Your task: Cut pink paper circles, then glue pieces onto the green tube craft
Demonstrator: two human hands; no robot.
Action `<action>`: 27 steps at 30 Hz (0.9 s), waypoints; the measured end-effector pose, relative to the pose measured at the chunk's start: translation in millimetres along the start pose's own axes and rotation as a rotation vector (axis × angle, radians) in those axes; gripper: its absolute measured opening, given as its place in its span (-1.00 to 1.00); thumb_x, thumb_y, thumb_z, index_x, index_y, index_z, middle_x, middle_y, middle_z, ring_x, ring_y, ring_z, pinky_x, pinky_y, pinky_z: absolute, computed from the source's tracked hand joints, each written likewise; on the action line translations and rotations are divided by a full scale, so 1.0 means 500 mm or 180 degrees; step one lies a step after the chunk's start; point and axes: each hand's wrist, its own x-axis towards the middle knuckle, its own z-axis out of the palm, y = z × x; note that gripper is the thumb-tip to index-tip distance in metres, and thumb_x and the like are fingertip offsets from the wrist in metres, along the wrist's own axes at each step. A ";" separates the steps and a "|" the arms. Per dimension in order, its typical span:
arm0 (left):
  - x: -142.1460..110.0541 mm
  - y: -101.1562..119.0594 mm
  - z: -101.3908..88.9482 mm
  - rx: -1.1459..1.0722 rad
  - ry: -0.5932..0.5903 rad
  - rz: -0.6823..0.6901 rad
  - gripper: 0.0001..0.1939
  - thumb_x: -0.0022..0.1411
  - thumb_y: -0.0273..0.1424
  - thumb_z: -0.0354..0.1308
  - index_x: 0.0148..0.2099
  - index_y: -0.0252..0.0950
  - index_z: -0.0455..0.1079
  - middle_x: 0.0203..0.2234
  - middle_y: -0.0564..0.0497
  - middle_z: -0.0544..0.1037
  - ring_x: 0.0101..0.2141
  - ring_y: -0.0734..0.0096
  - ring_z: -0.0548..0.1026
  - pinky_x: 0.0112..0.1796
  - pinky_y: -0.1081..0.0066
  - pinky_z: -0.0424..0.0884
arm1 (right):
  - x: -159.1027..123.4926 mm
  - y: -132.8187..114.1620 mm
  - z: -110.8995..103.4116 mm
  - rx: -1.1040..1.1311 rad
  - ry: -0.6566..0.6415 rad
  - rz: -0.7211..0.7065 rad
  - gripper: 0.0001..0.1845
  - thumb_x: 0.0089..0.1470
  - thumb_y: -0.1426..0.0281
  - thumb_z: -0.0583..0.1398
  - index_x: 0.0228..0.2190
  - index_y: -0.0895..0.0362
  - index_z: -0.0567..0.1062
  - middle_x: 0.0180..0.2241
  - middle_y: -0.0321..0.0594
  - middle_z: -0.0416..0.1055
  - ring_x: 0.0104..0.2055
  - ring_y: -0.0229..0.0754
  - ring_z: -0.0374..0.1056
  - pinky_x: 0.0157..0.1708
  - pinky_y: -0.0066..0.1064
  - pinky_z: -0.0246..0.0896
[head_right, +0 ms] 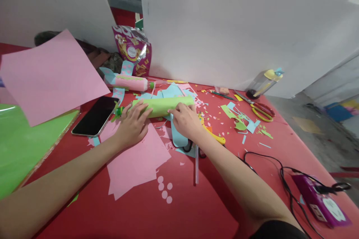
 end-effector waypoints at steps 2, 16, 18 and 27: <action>0.000 0.000 0.000 0.0030 -0.0008 0.0005 -0.56 0.10 -0.51 -0.05 0.07 -0.39 0.19 0.03 -0.26 0.28 0.14 0.07 0.11 0.09 0.07 -0.05 | 0.002 -0.002 -0.001 0.0025 -0.0058 0.0041 -0.66 0.05 0.53 0.03 -0.16 0.14 0.48 -0.34 -0.11 0.35 -0.31 -0.16 0.26 -0.29 -0.34 -0.11; 0.000 0.000 0.000 -0.0012 -0.0001 0.0027 -0.55 0.09 -0.52 -0.05 0.07 -0.39 0.19 0.02 -0.26 0.29 0.15 0.07 0.10 0.09 0.06 -0.06 | 0.005 -0.006 -0.005 0.0081 -0.0282 0.0127 -0.65 0.04 0.54 0.03 -0.15 0.17 0.46 -0.31 -0.10 0.32 -0.28 -0.15 0.23 -0.31 -0.34 -0.14; -0.001 0.000 0.001 -0.0036 -0.0020 0.0021 -0.55 0.10 -0.52 -0.05 0.08 -0.40 0.19 0.03 -0.27 0.28 0.15 0.07 0.10 0.09 0.06 -0.06 | 0.005 -0.006 -0.004 0.0082 -0.0279 0.0128 -0.65 0.04 0.54 0.03 -0.15 0.17 0.46 -0.31 -0.10 0.32 -0.28 -0.15 0.23 -0.31 -0.34 -0.14; -0.001 0.000 -0.001 0.0000 -0.0030 0.0017 -0.56 0.11 -0.51 -0.05 0.07 -0.41 0.20 0.03 -0.27 0.28 0.15 0.08 0.10 0.09 0.06 -0.06 | 0.008 -0.004 -0.006 0.0094 -0.0202 0.0111 -0.68 0.05 0.54 0.03 -0.18 0.16 0.48 -0.31 -0.11 0.31 -0.31 -0.16 0.23 -0.31 -0.34 -0.13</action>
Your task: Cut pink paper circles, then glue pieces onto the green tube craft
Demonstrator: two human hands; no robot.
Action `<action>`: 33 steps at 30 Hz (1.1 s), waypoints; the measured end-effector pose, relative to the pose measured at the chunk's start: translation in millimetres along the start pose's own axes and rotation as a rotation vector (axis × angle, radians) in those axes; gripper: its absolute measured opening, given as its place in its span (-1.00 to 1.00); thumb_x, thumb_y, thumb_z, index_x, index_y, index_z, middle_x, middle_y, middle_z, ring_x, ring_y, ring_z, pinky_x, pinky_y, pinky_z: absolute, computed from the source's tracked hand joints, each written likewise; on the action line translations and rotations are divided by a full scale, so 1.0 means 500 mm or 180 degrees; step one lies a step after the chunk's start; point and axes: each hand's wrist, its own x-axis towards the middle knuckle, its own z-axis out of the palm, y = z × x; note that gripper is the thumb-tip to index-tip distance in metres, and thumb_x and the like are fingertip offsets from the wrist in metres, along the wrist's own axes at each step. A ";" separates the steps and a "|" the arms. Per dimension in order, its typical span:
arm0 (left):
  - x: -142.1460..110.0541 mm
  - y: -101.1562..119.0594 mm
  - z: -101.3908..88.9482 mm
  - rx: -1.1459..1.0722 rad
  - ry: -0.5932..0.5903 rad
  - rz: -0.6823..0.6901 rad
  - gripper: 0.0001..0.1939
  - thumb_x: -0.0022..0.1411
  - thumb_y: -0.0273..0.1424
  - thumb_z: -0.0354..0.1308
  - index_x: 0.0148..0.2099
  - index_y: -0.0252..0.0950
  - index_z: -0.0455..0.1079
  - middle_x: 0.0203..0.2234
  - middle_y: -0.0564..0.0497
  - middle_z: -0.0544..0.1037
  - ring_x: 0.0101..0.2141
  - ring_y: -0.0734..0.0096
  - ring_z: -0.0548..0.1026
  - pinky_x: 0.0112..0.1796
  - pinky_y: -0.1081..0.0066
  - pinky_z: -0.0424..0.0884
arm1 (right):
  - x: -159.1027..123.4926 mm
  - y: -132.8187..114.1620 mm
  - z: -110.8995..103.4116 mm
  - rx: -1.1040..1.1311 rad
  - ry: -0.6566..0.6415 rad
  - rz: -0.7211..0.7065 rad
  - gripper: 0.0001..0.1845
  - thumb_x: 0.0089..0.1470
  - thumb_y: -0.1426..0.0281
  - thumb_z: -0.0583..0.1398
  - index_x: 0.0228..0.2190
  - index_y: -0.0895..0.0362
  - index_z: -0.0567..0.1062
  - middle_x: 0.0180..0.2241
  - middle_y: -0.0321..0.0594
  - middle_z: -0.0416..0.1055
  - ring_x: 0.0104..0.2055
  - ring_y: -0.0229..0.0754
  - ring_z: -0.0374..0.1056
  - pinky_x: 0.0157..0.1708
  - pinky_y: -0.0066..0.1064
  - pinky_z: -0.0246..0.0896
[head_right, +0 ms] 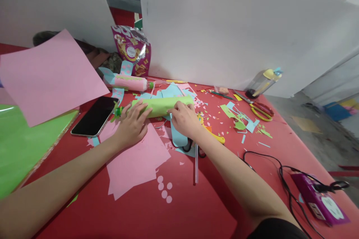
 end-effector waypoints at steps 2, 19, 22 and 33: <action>0.000 0.000 0.000 0.0004 -0.0003 -0.0002 -0.56 0.10 -0.51 -0.05 0.07 -0.41 0.20 0.03 -0.27 0.28 0.15 0.08 0.10 0.09 0.06 -0.06 | 0.001 0.000 0.000 -0.0020 0.0013 -0.0001 -0.68 0.04 0.54 0.03 -0.19 0.15 0.48 -0.31 -0.11 0.31 -0.31 -0.16 0.23 -0.32 -0.34 -0.14; 0.001 0.000 0.001 -0.0062 0.0046 0.0005 -0.53 0.10 -0.52 -0.05 0.10 -0.35 0.16 0.03 -0.25 0.27 0.15 0.07 0.10 0.09 0.04 -0.04 | 0.001 -0.007 -0.005 -0.0091 -0.0129 -0.0009 -0.67 0.06 0.54 0.01 -0.17 0.15 0.47 -0.31 -0.11 0.32 -0.28 -0.15 0.22 -0.32 -0.34 -0.17; 0.000 0.000 0.000 -0.0063 0.0032 0.0010 -0.54 0.10 -0.52 -0.06 0.10 -0.36 0.17 0.03 -0.27 0.28 0.15 0.07 0.10 0.09 0.04 -0.04 | 0.001 -0.006 -0.005 -0.0073 -0.0124 -0.0039 -0.67 0.07 0.53 0.00 -0.19 0.15 0.47 -0.30 -0.11 0.32 -0.28 -0.15 0.23 -0.32 -0.33 -0.16; 0.002 0.002 -0.003 -0.0050 0.0018 -0.0005 -0.57 0.12 -0.51 -0.07 0.07 -0.37 0.18 0.04 -0.26 0.28 0.15 0.08 0.09 0.08 0.06 -0.03 | -0.026 0.028 -0.051 0.0049 0.0894 0.0346 -0.73 0.03 0.52 -0.02 -0.27 0.18 0.42 -0.33 -0.12 0.35 -0.29 -0.14 0.27 -0.26 -0.32 -0.04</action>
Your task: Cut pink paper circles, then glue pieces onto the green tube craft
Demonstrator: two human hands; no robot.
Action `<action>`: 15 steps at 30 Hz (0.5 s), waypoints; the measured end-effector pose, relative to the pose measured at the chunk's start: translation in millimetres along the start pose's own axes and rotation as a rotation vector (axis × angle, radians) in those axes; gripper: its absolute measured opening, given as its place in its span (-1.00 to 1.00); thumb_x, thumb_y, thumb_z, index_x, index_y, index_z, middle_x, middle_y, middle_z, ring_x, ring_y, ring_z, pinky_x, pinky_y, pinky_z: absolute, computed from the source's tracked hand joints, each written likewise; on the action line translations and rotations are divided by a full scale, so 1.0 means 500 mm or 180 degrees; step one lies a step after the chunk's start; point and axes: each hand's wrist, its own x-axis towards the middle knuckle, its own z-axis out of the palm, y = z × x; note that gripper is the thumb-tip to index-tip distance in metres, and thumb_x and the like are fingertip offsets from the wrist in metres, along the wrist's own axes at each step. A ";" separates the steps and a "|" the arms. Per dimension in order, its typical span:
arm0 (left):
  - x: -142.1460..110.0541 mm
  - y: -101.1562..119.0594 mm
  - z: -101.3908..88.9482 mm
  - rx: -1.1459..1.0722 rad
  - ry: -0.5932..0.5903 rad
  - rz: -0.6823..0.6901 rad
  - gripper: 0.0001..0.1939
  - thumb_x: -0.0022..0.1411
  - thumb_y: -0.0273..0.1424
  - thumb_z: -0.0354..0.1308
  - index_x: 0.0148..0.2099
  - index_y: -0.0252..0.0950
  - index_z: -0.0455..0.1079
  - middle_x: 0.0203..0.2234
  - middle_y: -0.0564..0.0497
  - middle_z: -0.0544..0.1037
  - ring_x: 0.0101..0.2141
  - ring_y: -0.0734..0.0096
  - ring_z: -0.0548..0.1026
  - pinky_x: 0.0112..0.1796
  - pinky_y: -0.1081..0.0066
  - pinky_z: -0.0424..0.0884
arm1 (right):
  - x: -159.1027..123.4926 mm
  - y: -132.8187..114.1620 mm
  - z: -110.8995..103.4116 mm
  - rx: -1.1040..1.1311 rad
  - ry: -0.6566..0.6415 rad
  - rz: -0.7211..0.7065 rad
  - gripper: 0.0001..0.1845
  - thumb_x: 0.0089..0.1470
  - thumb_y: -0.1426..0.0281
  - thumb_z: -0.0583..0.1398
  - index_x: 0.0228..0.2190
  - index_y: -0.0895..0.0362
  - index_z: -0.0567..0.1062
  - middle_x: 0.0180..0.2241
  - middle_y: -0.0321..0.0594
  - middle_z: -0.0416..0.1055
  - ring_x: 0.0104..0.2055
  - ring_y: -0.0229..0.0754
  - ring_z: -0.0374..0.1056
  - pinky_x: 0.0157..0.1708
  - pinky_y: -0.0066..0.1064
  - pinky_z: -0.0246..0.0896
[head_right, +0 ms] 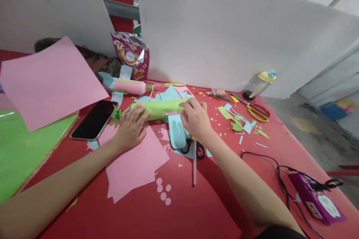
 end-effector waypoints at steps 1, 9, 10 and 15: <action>0.000 0.000 0.000 0.0023 0.0012 0.0011 -0.57 0.11 -0.52 -0.07 0.07 -0.37 0.18 0.03 -0.25 0.28 0.15 0.08 0.09 0.08 0.06 -0.03 | -0.007 0.004 -0.006 -0.0066 -0.0049 0.0056 -0.74 0.03 0.52 -0.01 -0.27 0.18 0.41 -0.33 -0.11 0.36 -0.29 -0.13 0.27 -0.26 -0.32 -0.03; 0.000 0.007 -0.004 0.0159 0.0213 0.0057 -0.62 0.13 -0.51 -0.07 0.03 -0.34 0.24 -0.05 -0.22 0.36 0.06 0.09 0.24 0.01 0.10 0.01 | -0.095 0.039 -0.045 -0.0957 -0.1792 0.0767 -0.71 0.02 0.49 0.00 -0.18 0.23 0.34 -0.17 0.05 0.34 -0.21 -0.01 0.30 -0.38 -0.32 0.07; 0.000 0.010 -0.007 0.0158 0.0248 0.0050 -0.63 0.14 -0.51 -0.07 0.02 -0.33 0.25 -0.07 -0.21 0.38 0.02 0.10 0.28 -0.01 0.11 0.02 | -0.106 0.042 -0.049 -0.0944 -0.1891 0.0751 -0.70 -0.01 0.50 0.03 -0.18 0.23 0.34 -0.15 0.05 0.33 -0.20 0.00 0.30 -0.39 -0.32 0.09; 0.006 0.015 -0.023 0.0140 0.0343 0.0003 -0.66 0.15 -0.45 -0.04 0.00 -0.32 0.25 -0.14 -0.22 0.40 -0.10 0.08 0.35 -0.09 0.11 0.09 | -0.142 0.054 -0.053 -0.0974 -0.2054 0.0873 -0.62 -0.02 0.53 0.00 -0.10 0.24 0.27 -0.12 0.10 0.35 -0.19 0.01 0.33 -0.34 -0.28 0.11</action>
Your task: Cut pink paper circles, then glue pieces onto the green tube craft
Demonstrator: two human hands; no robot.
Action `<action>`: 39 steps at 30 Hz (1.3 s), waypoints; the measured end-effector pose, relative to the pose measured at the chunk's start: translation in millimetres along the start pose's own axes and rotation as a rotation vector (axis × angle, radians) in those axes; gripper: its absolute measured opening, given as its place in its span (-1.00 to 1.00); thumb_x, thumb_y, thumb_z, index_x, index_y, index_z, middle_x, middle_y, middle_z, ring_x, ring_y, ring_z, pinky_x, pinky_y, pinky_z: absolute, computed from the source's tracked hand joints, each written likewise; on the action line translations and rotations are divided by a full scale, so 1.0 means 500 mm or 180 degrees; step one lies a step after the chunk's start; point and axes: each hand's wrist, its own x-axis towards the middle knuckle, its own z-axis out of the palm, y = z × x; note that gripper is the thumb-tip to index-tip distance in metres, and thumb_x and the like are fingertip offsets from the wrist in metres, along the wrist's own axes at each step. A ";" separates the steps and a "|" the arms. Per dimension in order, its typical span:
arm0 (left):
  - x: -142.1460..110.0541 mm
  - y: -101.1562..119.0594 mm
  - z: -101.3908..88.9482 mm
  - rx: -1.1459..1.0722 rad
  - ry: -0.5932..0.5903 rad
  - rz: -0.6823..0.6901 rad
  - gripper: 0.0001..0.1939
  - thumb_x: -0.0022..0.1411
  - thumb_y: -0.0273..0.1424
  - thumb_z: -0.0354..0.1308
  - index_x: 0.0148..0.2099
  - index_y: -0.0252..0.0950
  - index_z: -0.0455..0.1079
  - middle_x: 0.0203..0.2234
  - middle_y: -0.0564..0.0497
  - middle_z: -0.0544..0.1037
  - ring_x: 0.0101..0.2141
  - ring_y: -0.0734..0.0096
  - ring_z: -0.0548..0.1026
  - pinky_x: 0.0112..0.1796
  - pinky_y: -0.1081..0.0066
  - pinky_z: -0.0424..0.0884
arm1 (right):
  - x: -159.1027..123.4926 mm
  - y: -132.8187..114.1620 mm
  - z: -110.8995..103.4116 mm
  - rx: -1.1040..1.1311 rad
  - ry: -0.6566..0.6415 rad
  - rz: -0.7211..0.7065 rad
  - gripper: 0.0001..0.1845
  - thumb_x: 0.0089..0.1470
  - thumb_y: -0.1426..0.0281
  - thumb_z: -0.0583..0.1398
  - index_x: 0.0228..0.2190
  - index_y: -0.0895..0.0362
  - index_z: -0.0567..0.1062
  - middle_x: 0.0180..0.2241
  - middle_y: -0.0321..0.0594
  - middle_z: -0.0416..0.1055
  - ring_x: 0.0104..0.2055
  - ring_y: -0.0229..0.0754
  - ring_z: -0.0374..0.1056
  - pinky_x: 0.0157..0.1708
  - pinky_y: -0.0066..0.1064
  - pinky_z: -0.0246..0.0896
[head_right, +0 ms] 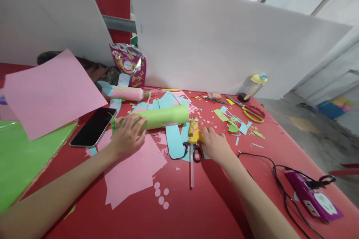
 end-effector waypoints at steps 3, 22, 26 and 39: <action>0.010 -0.008 -0.010 0.0036 -0.0072 -0.0222 -0.57 0.10 -0.35 0.03 0.05 -0.31 0.19 -0.04 -0.27 0.31 -0.04 0.00 0.28 -0.08 0.08 0.10 | 0.000 0.006 0.008 -0.0019 0.0076 0.0079 -0.67 0.00 0.50 0.01 -0.13 0.22 0.27 -0.23 0.07 0.42 -0.25 0.00 0.36 -0.35 -0.29 0.07; 0.059 -0.069 -0.077 0.0230 0.0181 0.0569 -0.54 0.06 -0.43 0.09 0.03 -0.29 0.13 -0.11 -0.19 0.41 -0.10 0.08 0.36 -0.08 0.14 0.20 | 0.030 0.052 -0.029 0.1960 0.2167 0.0461 -0.75 0.03 0.31 0.01 -0.23 0.12 0.27 -0.24 -0.05 0.33 -0.30 -0.08 0.31 -0.25 -0.18 0.20; 0.067 -0.069 -0.095 0.0017 0.0309 0.0948 -0.55 0.07 -0.48 0.09 0.03 -0.27 0.10 -0.12 -0.16 0.43 -0.08 0.15 0.38 -0.02 0.14 0.16 | 0.039 0.052 -0.086 0.2892 0.2136 0.0103 -0.76 0.00 0.26 0.07 -0.27 0.10 0.27 -0.20 -0.08 0.34 -0.20 -0.10 0.32 -0.19 -0.18 0.22; 0.071 -0.036 -0.120 -0.0392 0.0277 0.0929 -0.57 0.15 -0.36 0.08 0.07 -0.26 0.13 -0.04 -0.16 0.41 0.02 0.14 0.29 0.02 0.15 0.07 | 0.128 -0.103 -0.297 0.2278 -0.0906 -0.1944 -0.34 0.00 0.22 0.13 0.11 0.14 0.10 -0.09 -0.12 0.39 -0.16 -0.21 0.35 -0.28 -0.43 0.25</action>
